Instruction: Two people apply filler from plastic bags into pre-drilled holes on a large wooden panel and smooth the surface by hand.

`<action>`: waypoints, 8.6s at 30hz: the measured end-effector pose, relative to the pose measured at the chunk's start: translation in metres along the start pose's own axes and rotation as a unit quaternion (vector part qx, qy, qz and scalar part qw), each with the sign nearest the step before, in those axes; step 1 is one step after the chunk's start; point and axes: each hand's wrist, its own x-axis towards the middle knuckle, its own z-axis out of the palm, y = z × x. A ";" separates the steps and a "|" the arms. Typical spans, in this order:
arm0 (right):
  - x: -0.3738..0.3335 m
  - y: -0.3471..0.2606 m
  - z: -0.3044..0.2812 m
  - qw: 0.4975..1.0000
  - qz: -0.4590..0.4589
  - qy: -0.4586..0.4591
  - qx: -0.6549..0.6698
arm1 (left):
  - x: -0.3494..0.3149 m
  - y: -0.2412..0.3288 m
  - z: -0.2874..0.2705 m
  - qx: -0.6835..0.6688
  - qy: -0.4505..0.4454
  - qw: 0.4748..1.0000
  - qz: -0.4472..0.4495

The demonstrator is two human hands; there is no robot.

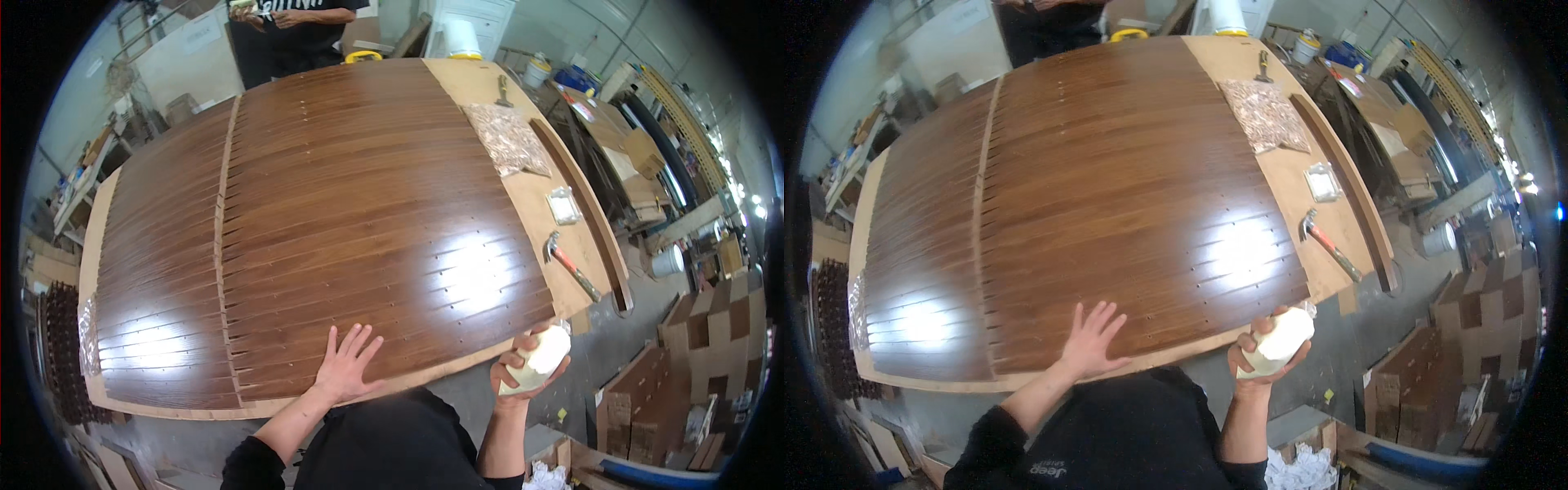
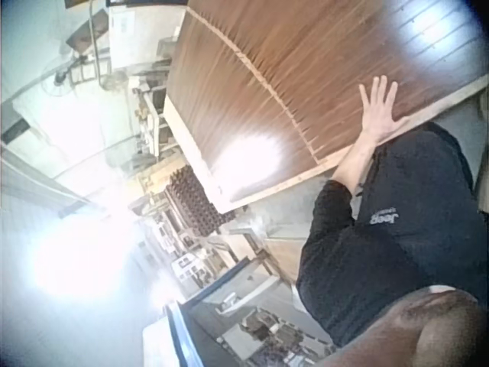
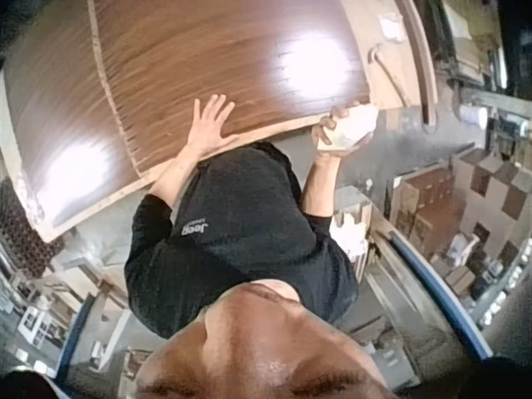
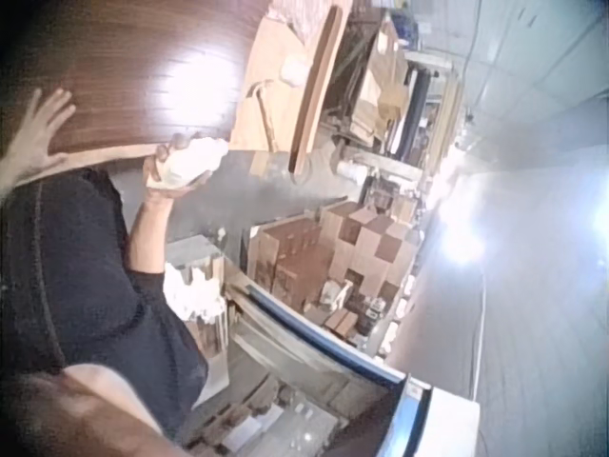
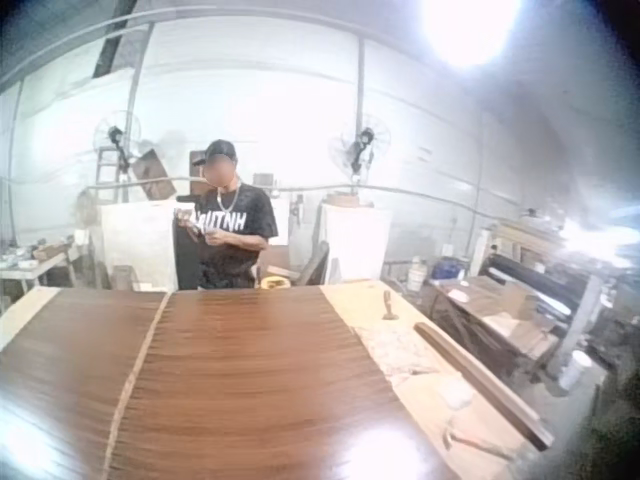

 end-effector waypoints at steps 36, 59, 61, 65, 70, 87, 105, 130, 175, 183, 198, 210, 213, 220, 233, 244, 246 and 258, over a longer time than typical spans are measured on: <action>0.345 0.212 -0.250 0.957 0.230 0.076 0.158 | 0.192 -0.293 -0.103 -0.061 0.207 0.954 -0.206; 0.488 0.189 -0.221 0.932 0.121 0.126 -0.318 | 0.193 -0.295 -0.106 -0.040 0.209 0.954 -0.213; 0.529 0.225 -0.210 0.863 0.103 0.228 -0.438 | 0.191 -0.298 -0.103 -0.046 0.195 0.955 -0.220; 0.593 0.250 -0.235 0.793 0.145 0.176 -0.565 | 0.194 -0.299 -0.100 -0.067 0.220 0.952 -0.203; 0.634 0.298 -0.238 0.724 0.152 0.105 -0.665 | 0.194 -0.302 -0.102 -0.065 0.205 0.954 -0.209; 0.652 0.347 -0.246 0.574 0.184 0.040 -0.797 | 0.196 -0.301 -0.108 -0.068 0.200 0.954 -0.213; 0.641 0.321 -0.267 0.682 0.132 0.114 -0.711 | 0.196 -0.301 -0.109 -0.067 0.190 0.955 -0.218; 0.594 0.285 -0.301 0.951 0.224 0.183 -0.112 | 0.359 -0.397 -0.159 0.033 0.294 0.938 -0.181; 0.060 -0.015 -0.059 0.989 0.052 0.122 -0.066 | -0.010 0.002 -0.023 -0.199 0.157 0.959 -0.123; 0.006 -0.052 -0.014 0.994 0.010 0.078 -0.069 | -0.013 0.019 0.014 -0.026 0.038 0.999 -0.026; -0.024 0.017 -0.035 0.738 0.081 0.284 -0.607 | -0.004 0.016 0.014 -0.021 0.099 0.994 -0.046; 0.010 0.073 -0.024 0.583 0.165 0.218 -0.765 | -0.006 0.013 0.015 -0.054 0.110 0.991 -0.052; 0.010 0.077 -0.027 0.567 0.174 0.222 -0.774 | -0.005 0.012 0.017 -0.049 0.107 0.992 -0.051; 0.013 0.086 -0.026 0.546 0.177 0.227 -0.787 | -0.005 0.012 0.018 -0.060 0.121 0.990 -0.045; 0.017 0.078 -0.026 0.602 0.116 0.267 -0.744 | -0.004 0.011 0.020 -0.069 0.125 0.989 -0.043; 0.042 0.086 -0.042 0.571 0.136 0.262 -0.766 | -0.004 0.010 0.018 -0.067 0.117 0.990 -0.049; 0.043 0.088 -0.042 0.560 0.125 0.252 -0.779 | -0.004 0.010 0.018 -0.069 0.114 0.990 -0.049; 0.047 0.097 -0.046 0.538 0.144 0.236 -0.796 | -0.004 0.008 0.020 -0.069 0.121 0.989 -0.048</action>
